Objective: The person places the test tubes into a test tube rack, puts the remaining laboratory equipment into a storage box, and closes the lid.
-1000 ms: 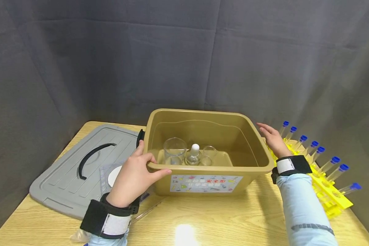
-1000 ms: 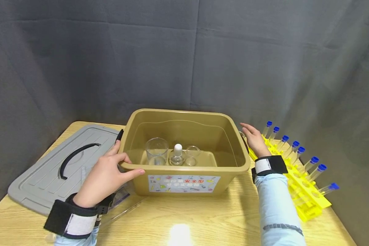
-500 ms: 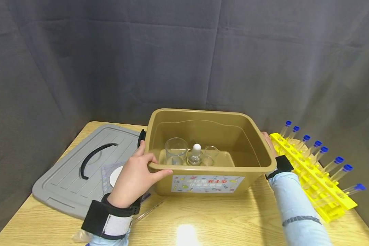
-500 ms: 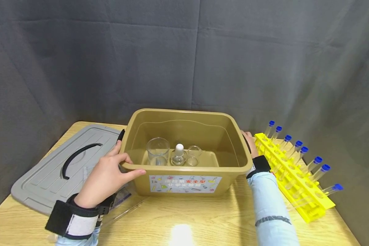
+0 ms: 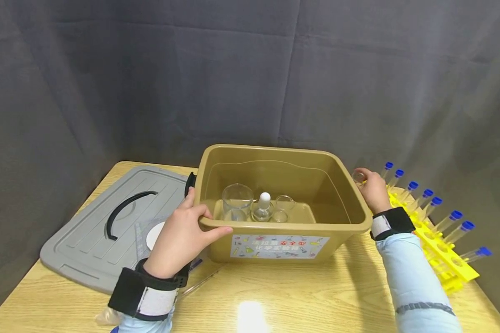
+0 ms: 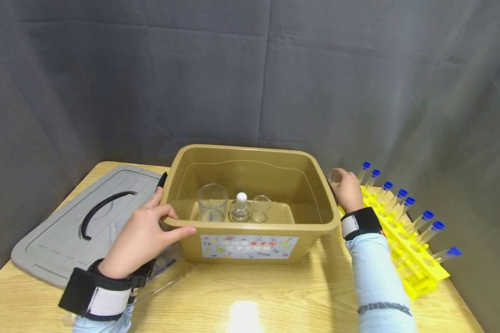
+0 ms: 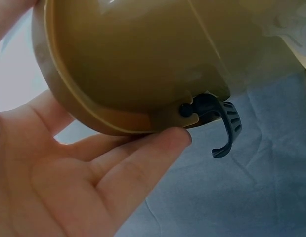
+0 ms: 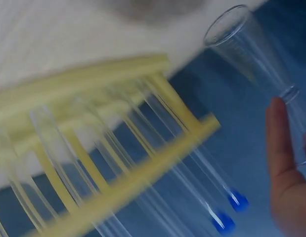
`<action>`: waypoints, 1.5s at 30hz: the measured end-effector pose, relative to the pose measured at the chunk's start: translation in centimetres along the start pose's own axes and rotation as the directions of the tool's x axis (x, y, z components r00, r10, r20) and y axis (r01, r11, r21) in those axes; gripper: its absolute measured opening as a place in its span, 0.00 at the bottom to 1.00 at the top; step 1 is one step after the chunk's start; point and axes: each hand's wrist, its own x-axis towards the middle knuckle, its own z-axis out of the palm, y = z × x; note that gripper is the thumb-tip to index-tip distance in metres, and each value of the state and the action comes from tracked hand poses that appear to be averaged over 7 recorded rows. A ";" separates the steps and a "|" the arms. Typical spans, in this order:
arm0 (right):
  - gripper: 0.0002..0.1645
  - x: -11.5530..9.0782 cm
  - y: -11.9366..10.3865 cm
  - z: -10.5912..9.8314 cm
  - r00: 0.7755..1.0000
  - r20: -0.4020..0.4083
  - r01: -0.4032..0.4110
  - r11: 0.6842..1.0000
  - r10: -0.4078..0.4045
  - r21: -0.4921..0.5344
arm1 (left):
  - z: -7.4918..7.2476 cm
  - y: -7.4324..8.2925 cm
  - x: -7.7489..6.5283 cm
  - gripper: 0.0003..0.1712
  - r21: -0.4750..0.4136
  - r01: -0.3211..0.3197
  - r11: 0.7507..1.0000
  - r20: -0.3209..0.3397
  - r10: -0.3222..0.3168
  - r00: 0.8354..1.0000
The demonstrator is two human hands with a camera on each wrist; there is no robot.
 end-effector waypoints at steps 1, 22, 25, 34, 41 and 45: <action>0.21 0.0 -0.4 -0.6 1.000 -0.026 -0.015 1.000 0.015 -0.008 | 0.0 0.0 0.0 0.22 0.001 -0.002 1.000 -0.001 0.002 1.000; 0.25 -1.6 -16.6 -11.7 0.993 -0.054 0.104 0.994 -0.103 0.020 | -0.8 -0.8 -0.1 0.22 0.016 -0.003 1.000 -0.015 0.003 1.000; 0.24 -1.0 -17.9 -10.2 0.987 0.091 0.131 0.991 -0.131 0.010 | -0.8 -0.8 0.0 0.22 0.022 -0.011 1.000 -0.021 0.011 1.000; 0.22 0.6 -18.3 -4.9 0.935 0.345 0.154 0.969 -0.081 -0.192 | -0.6 -0.7 0.0 0.22 0.021 -0.023 1.000 -0.015 0.023 1.000; 0.18 1.6 -18.4 -3.4 0.913 0.407 0.190 0.923 -0.040 -0.335 | -0.5 -1.0 0.0 0.22 0.023 -0.032 0.999 -0.011 0.032 0.999; 0.13 2.5 -19.4 -2.5 0.896 0.444 0.213 0.890 -0.012 -0.404 | -0.5 -1.3 0.1 0.21 0.029 -0.042 0.999 -0.017 0.042 0.999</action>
